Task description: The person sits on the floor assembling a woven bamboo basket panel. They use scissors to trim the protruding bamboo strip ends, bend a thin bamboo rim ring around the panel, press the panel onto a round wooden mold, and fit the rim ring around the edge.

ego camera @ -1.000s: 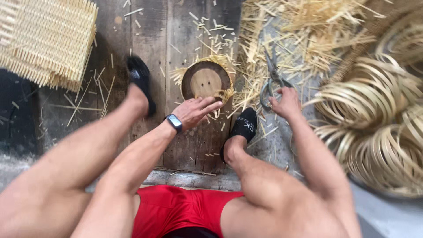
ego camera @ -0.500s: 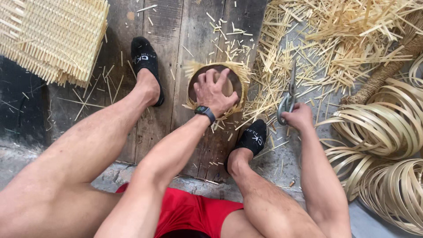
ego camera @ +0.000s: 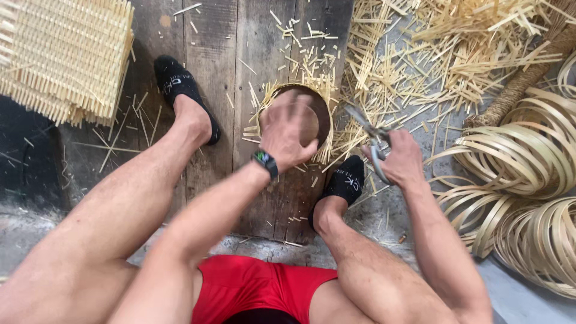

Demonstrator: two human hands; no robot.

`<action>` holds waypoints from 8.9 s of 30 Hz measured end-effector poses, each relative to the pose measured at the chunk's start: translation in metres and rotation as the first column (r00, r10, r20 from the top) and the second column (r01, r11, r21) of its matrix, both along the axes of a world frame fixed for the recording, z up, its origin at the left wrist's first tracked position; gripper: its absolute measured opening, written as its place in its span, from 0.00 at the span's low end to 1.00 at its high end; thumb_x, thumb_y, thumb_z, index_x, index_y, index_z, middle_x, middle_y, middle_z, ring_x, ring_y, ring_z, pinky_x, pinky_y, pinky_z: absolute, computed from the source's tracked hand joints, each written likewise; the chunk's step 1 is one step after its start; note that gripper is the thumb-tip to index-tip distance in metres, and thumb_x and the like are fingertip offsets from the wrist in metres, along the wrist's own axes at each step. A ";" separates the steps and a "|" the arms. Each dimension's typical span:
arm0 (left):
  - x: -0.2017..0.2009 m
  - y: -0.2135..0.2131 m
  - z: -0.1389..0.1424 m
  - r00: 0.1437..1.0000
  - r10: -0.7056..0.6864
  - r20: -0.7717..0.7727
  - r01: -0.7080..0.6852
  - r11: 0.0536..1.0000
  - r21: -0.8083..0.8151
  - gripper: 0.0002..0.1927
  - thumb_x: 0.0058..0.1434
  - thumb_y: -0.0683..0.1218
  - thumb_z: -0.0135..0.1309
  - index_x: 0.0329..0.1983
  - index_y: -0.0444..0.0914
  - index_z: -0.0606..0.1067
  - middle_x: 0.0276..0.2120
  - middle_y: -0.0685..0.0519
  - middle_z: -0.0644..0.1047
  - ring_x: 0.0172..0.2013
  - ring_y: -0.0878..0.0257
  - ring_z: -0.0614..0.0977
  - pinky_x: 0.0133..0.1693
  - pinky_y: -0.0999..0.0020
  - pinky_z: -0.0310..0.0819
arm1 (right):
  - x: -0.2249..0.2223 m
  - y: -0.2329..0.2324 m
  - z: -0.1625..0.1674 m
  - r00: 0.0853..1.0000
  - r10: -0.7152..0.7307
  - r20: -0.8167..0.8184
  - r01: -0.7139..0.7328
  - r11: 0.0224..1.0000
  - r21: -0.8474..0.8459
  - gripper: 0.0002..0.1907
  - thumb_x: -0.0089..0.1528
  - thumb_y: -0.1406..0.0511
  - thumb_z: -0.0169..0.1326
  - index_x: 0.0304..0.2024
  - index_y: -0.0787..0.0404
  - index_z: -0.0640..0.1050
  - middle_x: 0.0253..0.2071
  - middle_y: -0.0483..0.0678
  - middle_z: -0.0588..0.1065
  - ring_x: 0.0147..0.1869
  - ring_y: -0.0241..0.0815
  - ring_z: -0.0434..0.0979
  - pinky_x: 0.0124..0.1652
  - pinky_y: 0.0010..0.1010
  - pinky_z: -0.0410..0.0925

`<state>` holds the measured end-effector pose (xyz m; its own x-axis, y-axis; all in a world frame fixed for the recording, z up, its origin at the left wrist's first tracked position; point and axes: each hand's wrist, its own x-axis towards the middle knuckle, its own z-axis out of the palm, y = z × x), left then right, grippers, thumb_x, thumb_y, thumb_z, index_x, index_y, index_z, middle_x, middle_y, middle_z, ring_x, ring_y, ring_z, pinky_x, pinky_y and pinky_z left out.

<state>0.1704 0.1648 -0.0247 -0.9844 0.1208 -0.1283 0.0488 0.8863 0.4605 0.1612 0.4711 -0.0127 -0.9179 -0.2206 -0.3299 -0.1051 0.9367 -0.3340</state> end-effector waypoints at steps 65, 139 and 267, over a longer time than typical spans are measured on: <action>-0.008 -0.016 -0.005 0.883 -0.469 0.013 0.463 0.875 0.141 0.56 0.37 0.53 0.73 0.72 0.51 0.62 0.68 0.43 0.60 0.71 0.45 0.55 0.71 0.36 0.31 | -0.031 -0.012 -0.067 0.901 0.324 -0.290 -0.223 0.917 0.331 0.18 0.59 0.54 0.57 0.29 0.63 0.75 0.27 0.49 0.69 0.31 0.41 0.67 0.30 0.31 0.66; 0.027 0.029 -0.021 0.974 0.219 -0.055 -0.203 0.957 0.206 0.69 0.36 0.55 0.77 0.77 0.48 0.46 0.68 0.34 0.52 0.66 0.33 0.57 0.64 0.35 0.54 | -0.018 -0.008 -0.078 0.911 0.292 -0.292 -0.202 0.932 0.301 0.14 0.55 0.58 0.58 0.33 0.61 0.75 0.31 0.51 0.72 0.33 0.42 0.72 0.30 0.32 0.67; 0.023 -0.060 -0.056 0.617 0.398 0.679 -0.768 0.491 0.410 0.20 0.52 0.44 0.71 0.46 0.30 0.83 0.36 0.49 0.85 0.31 0.69 0.82 0.35 0.74 0.77 | 0.039 -0.077 -0.079 0.600 -0.404 0.691 0.778 0.495 -0.386 0.09 0.62 0.67 0.60 0.42 0.67 0.81 0.30 0.48 0.80 0.28 0.35 0.82 0.27 0.27 0.76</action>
<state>0.1934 0.1049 -0.0810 -0.6782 -0.2328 -0.6971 -0.7294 0.0978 0.6770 0.1998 0.3943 -0.0920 -0.6610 0.0078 -0.7504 0.7281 0.2489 -0.6387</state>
